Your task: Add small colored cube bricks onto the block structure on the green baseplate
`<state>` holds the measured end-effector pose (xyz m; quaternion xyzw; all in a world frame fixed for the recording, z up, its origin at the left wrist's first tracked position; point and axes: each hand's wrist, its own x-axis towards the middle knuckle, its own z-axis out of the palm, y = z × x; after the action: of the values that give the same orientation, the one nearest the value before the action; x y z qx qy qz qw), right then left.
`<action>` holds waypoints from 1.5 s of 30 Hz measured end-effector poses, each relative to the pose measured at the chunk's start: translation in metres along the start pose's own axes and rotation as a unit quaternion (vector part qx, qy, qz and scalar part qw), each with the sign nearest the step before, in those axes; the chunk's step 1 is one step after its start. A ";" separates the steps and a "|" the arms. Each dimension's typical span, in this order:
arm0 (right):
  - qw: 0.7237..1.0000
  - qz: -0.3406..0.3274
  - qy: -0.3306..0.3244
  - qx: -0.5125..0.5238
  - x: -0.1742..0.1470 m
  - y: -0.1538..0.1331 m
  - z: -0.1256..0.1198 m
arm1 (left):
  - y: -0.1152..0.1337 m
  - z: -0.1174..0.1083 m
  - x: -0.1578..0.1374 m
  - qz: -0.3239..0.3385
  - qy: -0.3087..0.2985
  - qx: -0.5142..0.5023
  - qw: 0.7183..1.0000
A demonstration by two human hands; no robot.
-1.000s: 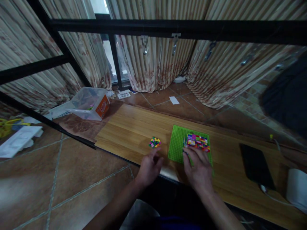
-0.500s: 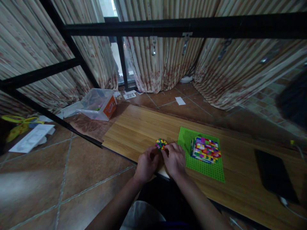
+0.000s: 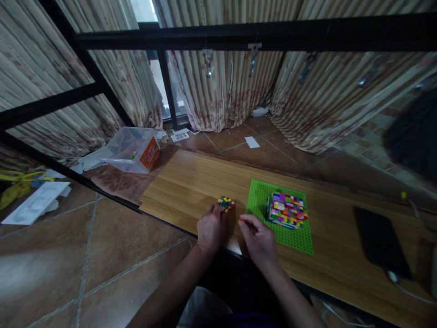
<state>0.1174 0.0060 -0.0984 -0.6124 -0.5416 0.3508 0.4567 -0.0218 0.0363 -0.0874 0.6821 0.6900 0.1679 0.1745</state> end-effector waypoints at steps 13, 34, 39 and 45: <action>0.985 0.046 -0.023 0.167 -0.006 -0.034 -0.030 | 0.014 -0.017 -0.022 0.041 -0.080 -0.516 0.852; 0.974 0.037 0.087 0.204 -0.016 -0.055 -0.034 | 0.049 -0.034 -0.031 0.026 -0.017 -0.529 0.848; 0.964 0.051 0.111 0.235 -0.022 -0.053 -0.027 | 0.053 -0.032 -0.035 0.020 -0.005 -0.547 0.837; 0.959 0.081 0.113 0.248 -0.021 -0.047 -0.024 | 0.054 -0.029 -0.033 0.030 -0.006 -0.542 0.840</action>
<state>0.1202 -0.0188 -0.0469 -0.5576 -0.3312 0.4382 0.6224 0.0125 0.0044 -0.0360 0.5003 0.4667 0.5159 0.5155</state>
